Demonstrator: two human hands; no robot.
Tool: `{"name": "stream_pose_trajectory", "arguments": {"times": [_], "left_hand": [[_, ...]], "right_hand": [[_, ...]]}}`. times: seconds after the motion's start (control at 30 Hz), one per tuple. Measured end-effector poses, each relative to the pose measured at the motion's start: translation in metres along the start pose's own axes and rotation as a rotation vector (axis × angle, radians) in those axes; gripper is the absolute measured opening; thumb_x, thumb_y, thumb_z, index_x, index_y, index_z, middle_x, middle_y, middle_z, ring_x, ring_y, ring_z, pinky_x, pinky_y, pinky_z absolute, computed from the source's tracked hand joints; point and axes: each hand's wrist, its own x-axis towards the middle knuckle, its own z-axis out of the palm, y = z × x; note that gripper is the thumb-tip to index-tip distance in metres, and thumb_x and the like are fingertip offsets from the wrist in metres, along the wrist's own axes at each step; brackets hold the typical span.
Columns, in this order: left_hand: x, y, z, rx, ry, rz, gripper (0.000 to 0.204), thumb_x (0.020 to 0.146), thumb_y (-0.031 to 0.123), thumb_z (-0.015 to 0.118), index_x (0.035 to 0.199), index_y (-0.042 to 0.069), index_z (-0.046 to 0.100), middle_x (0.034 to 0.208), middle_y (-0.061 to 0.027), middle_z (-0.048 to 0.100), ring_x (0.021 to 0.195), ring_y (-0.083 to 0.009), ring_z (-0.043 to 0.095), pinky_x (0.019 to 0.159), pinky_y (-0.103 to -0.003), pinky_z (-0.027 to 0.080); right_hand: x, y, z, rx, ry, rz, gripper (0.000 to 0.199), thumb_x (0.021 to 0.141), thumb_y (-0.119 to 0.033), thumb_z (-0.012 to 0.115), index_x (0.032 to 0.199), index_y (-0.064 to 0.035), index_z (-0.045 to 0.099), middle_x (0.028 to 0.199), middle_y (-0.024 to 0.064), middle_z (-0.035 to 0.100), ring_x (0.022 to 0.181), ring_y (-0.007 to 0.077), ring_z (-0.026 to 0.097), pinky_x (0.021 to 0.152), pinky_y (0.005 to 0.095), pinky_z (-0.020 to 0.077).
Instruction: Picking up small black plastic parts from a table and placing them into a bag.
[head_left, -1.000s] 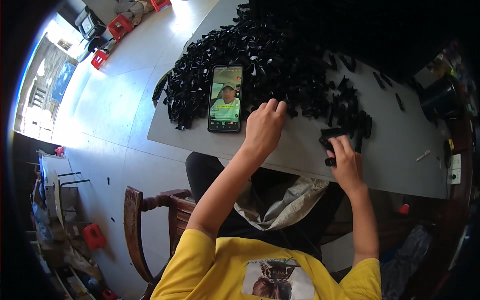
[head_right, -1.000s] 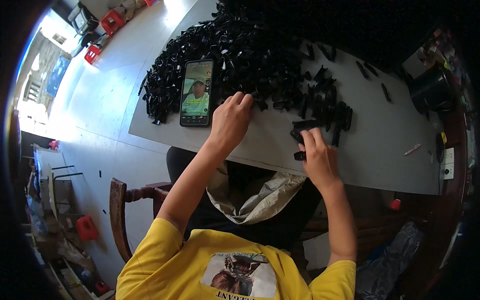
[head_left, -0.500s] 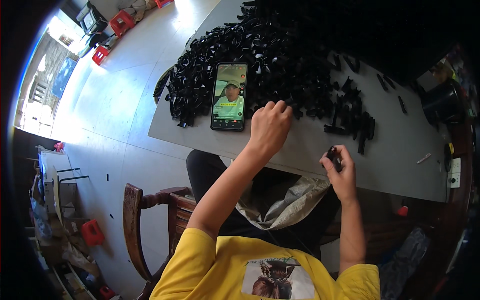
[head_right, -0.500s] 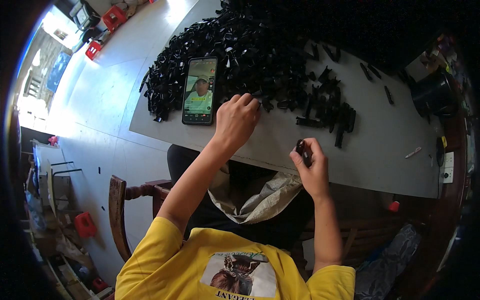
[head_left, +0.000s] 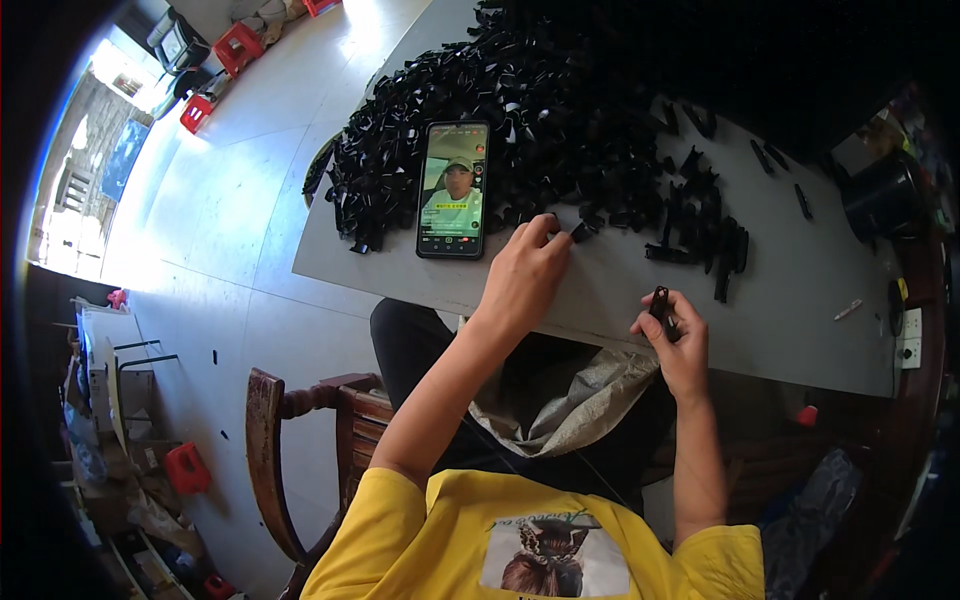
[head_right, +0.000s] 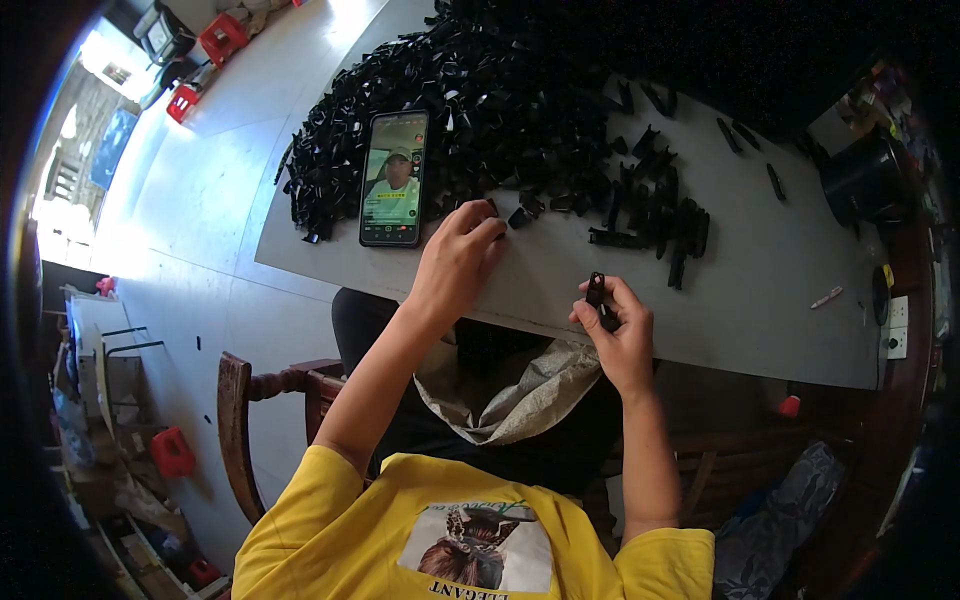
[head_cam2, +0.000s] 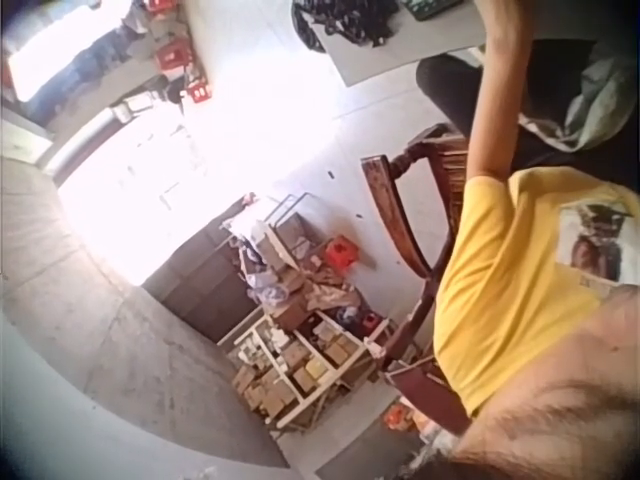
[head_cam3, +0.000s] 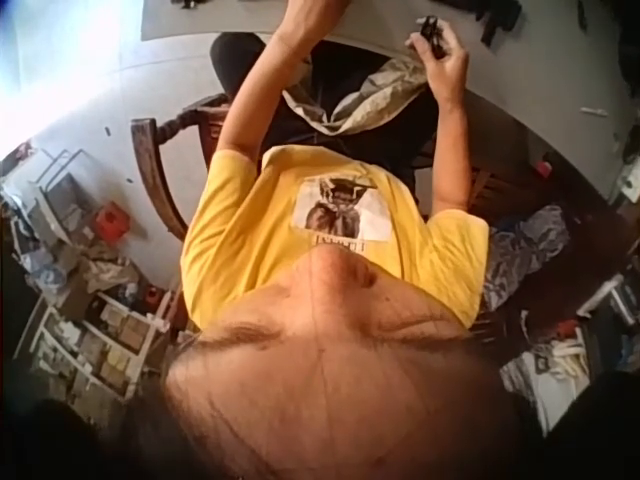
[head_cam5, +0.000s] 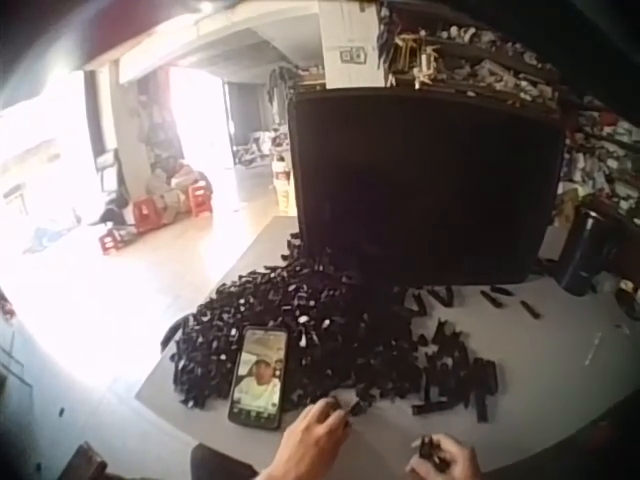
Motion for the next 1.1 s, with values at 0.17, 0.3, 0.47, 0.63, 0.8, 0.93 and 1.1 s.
{"name": "stream_pose_trajectory", "arguments": {"times": [0.17,0.3,0.47,0.63,0.8,0.93,1.1], "left_hand": [[-0.012,0.022,-0.027,-0.279,0.077,-0.051,0.018,0.074,-0.007,0.068,0.090,0.002,0.067,0.100,-0.0120,0.064,0.087,-0.0261,0.065,0.077,-0.032,0.052],[-0.034,0.049,-0.059,-0.518,-0.083,-0.036,0.025,0.075,-0.009,0.068,0.098,0.000,0.065,0.106,-0.0130,0.065,0.089,-0.0224,0.067,0.078,-0.029,0.053],[-0.047,0.060,-0.068,-0.728,-0.138,-0.061,0.046,0.073,-0.013,0.070,0.114,-0.006,0.052,0.109,-0.0157,0.064,0.102,-0.0240,0.065,0.086,-0.030,0.053],[-0.044,0.065,-0.073,-0.713,-0.174,-0.033,0.044,0.072,-0.012,0.072,0.112,-0.004,0.054,0.108,-0.0165,0.066,0.101,-0.0252,0.066,0.086,-0.032,0.053],[-0.046,0.069,-0.077,-0.600,-0.208,0.038,0.041,0.072,-0.001,0.077,0.108,-0.004,0.057,0.107,-0.0177,0.067,0.097,-0.0233,0.065,0.084,-0.033,0.051],[-0.053,0.073,-0.071,-0.912,-0.322,-0.128,0.040,0.085,0.021,0.071,0.111,-0.006,0.055,0.113,-0.0226,0.063,0.110,-0.0285,0.060,0.095,-0.039,0.045],[-0.061,0.093,-0.061,-1.507,-0.446,-0.329,0.067,0.100,0.051,0.033,0.113,-0.011,0.055,0.114,-0.0293,0.060,0.114,-0.0379,0.056,0.100,-0.046,0.042]], "right_hand": [[-0.012,-0.006,-0.004,-0.137,0.090,-0.093,0.023,0.090,-0.019,0.066,0.103,-0.0030,0.055,0.079,0.0039,0.060,0.072,0.0081,0.057,0.063,0.0247,0.0443],[-0.027,-0.052,0.005,-0.535,0.005,-0.436,0.025,0.082,-0.014,0.071,0.100,-0.0029,0.059,0.079,0.0125,0.059,0.070,0.0274,0.063,0.061,0.0337,0.0471],[-0.028,-0.079,0.011,-0.658,-0.108,-0.550,0.029,0.069,-0.013,0.078,0.094,-0.0066,0.066,0.069,0.0057,0.055,0.058,0.0231,0.060,0.051,0.0335,0.0440],[-0.029,-0.087,0.008,-0.677,-0.170,-0.571,0.030,0.069,-0.016,0.077,0.097,-0.0068,0.067,0.065,0.0044,0.051,0.055,0.0213,0.057,0.049,0.0327,0.0418],[-0.031,-0.085,0.008,-0.731,-0.217,-0.587,0.031,0.067,-0.018,0.077,0.095,-0.0060,0.068,0.064,0.0040,0.050,0.054,0.0212,0.055,0.049,0.0328,0.0415],[-0.036,-0.085,0.009,-0.627,-0.353,-0.595,0.031,0.069,-0.020,0.076,0.095,-0.0061,0.068,0.065,0.0024,0.052,0.055,0.0201,0.057,0.049,0.0319,0.0417],[-0.051,-0.055,0.031,-0.463,-0.494,-0.699,0.019,0.075,-0.018,0.070,0.091,-0.0087,0.067,0.083,0.0042,0.064,0.073,0.0201,0.065,0.055,0.0293,0.0521]]}}
